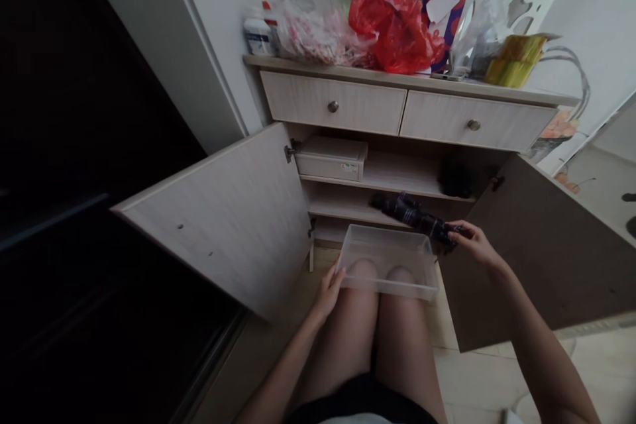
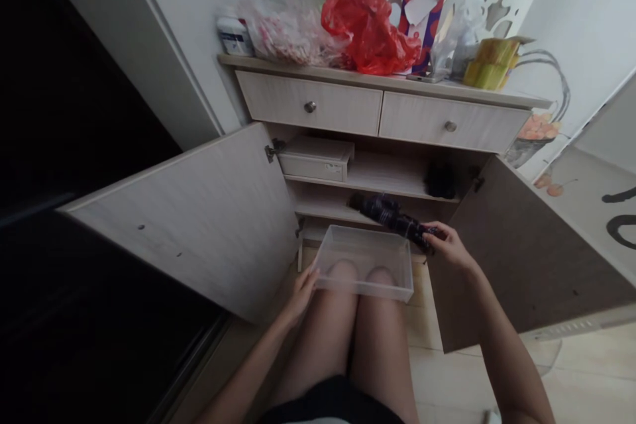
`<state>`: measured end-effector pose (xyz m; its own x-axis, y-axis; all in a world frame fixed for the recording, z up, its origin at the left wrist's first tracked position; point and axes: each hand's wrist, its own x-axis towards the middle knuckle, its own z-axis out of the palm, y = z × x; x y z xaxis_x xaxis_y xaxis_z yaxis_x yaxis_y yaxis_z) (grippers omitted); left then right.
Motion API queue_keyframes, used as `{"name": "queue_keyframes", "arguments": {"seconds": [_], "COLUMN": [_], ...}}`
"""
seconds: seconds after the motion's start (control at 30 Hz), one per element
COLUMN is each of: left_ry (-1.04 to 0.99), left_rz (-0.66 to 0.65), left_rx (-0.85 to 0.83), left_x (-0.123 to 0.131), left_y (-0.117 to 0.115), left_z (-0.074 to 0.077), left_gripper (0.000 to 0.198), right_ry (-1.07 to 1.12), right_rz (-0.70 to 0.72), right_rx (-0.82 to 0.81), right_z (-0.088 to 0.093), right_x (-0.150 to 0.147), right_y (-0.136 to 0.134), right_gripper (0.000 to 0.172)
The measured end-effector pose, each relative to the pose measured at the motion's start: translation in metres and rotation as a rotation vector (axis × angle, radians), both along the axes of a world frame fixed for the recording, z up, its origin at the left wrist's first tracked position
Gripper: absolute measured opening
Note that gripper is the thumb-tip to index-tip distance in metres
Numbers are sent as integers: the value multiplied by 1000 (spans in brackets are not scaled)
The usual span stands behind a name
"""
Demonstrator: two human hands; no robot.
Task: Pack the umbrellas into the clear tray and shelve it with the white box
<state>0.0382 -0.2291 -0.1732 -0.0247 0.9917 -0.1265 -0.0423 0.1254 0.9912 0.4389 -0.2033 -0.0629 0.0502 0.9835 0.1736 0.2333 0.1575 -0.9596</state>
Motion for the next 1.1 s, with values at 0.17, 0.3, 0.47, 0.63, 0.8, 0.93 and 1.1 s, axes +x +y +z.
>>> {"name": "queue_keyframes", "arguments": {"seconds": [0.17,0.3,0.47,0.63,0.8,0.93,1.1], "left_ry": [2,8,54,89,101,93,100], "left_rz": [16,20,30,18,8,19,3], "left_rx": [16,44,36,55,68,48,15], "left_x": [3,2,-3,-1,0,-2,-4], "left_y": [3,2,-1,-2,0,1,2], "left_z": [-2,-1,4,10,7,1,2], "left_gripper": [68,75,77,79,74,76,75], "right_ry": [-77,-307,-805,-1231,-1363,-1226,-1180], "right_rz": [347,440,367,310,400,154,-597], "right_rx": [-140,-13,133,-12,-43,-7,-138], "right_z": [-15,-22,-19,-18,-12,14,37], "right_x": [-29,-47,-55,-72,-85,-67,-20], "right_y": [-10,2,15,20,34,71,142], "right_gripper": [52,37,21,33,24,22,39]}}
